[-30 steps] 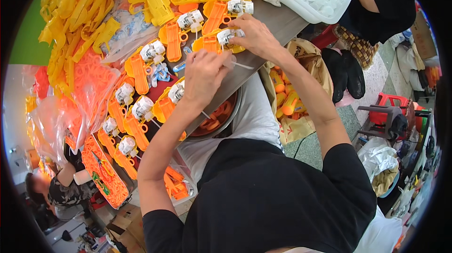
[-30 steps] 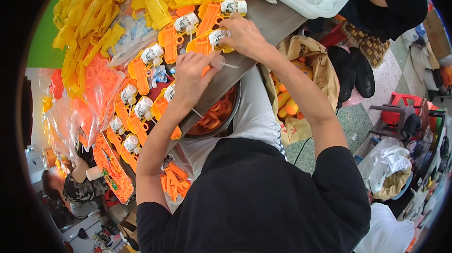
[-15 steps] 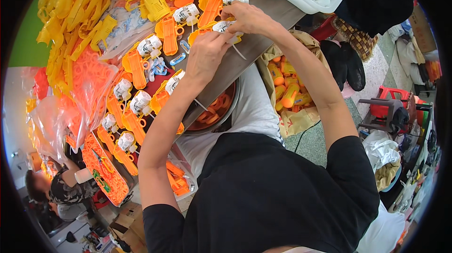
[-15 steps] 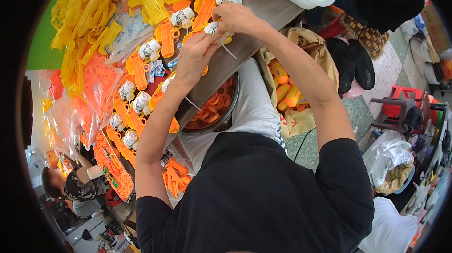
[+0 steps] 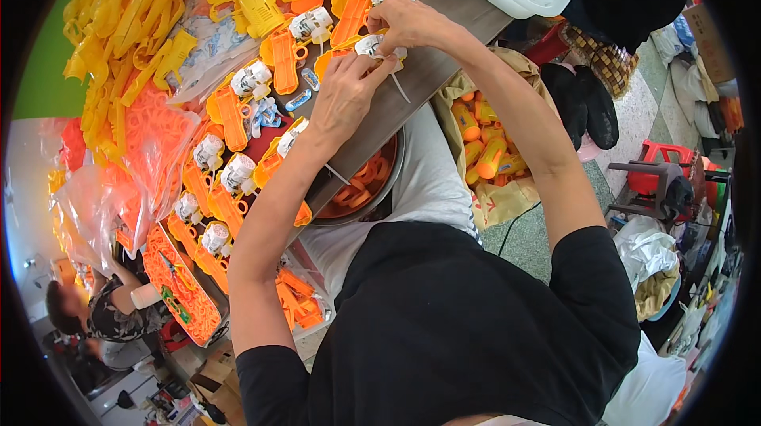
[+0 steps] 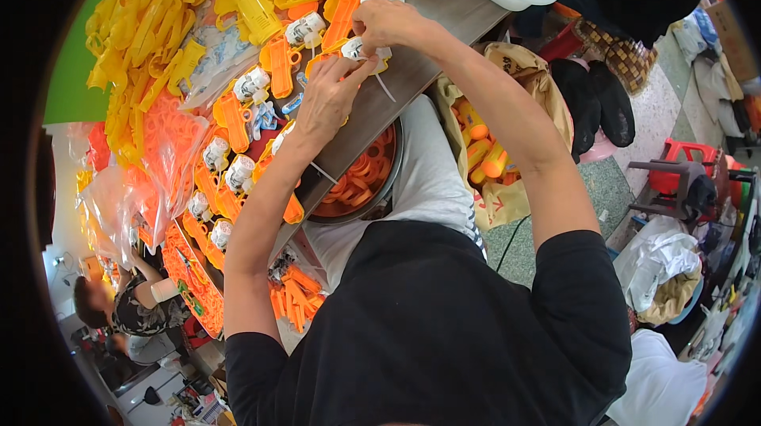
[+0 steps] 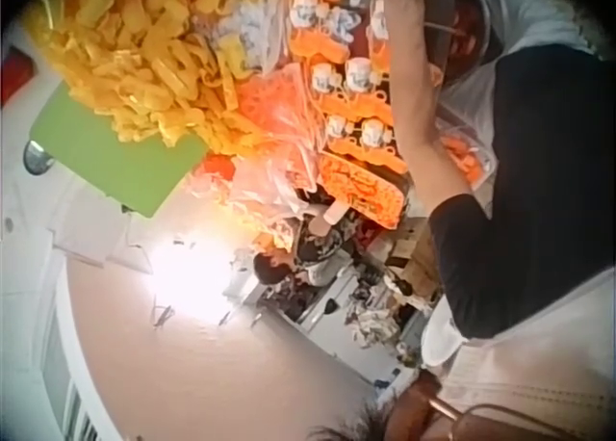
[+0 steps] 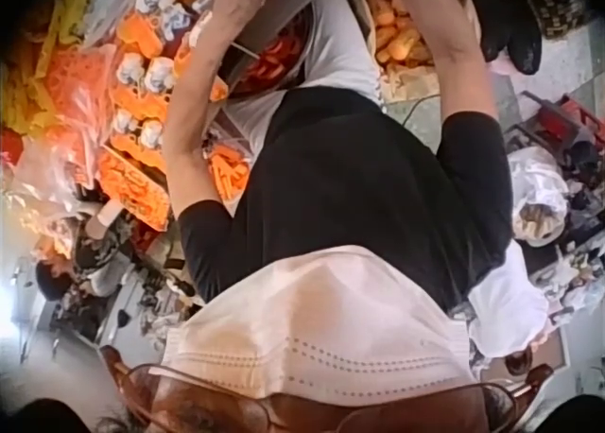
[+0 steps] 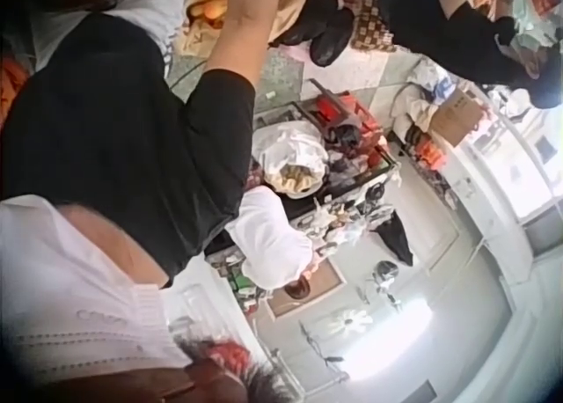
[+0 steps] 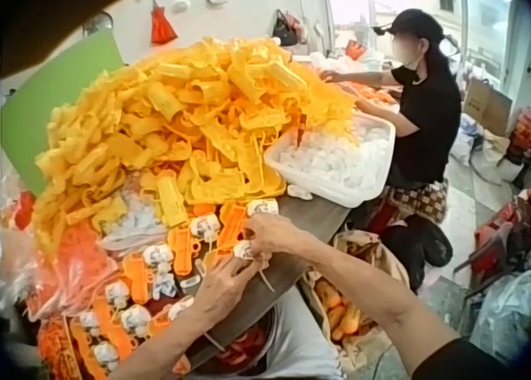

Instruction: Assembling plastic toy guns by hand at a factory workbench.

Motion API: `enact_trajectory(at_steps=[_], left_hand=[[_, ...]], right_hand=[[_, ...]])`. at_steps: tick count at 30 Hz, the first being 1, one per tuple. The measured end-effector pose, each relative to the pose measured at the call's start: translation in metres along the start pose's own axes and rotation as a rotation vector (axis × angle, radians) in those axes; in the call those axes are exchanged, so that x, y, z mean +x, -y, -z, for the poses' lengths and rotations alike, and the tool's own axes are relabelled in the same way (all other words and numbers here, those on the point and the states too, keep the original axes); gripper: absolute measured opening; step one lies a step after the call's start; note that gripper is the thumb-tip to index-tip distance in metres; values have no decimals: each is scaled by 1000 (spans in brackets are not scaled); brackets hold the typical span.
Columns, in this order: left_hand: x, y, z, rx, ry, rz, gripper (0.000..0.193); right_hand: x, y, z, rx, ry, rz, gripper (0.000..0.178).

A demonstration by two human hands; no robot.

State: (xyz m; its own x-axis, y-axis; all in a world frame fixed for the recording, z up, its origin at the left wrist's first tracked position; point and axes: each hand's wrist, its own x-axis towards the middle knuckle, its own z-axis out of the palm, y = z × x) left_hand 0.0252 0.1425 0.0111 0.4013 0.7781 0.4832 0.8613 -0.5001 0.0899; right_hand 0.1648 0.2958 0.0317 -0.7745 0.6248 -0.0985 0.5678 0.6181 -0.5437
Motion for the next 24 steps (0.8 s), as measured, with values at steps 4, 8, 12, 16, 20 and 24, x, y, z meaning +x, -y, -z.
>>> enact_trajectory(at_steps=[4, 8, 12, 16, 20, 24], left_hand=[[5, -12, 4, 14, -25, 36, 34], [1, -9, -4, 89, -85, 63, 32], [4, -13, -3, 67, -102, 64, 31], [7, -5, -4, 96, -60, 59, 33], [12, 1, -2, 83, -2, -39, 28], [7, 1, -3, -9, -26, 39, 25]], right_hand=[[-1, 1, 0, -1, -9, -19, 43], [3, 3, 1, -9, 20, -40, 42], [6, 3, 3, 4, 74, -70, 43], [3, 4, 4, 8, 48, -61, 43], [5, 2, 2, 5, 34, -44, 42], [1, 5, 1, -4, 31, -52, 43]])
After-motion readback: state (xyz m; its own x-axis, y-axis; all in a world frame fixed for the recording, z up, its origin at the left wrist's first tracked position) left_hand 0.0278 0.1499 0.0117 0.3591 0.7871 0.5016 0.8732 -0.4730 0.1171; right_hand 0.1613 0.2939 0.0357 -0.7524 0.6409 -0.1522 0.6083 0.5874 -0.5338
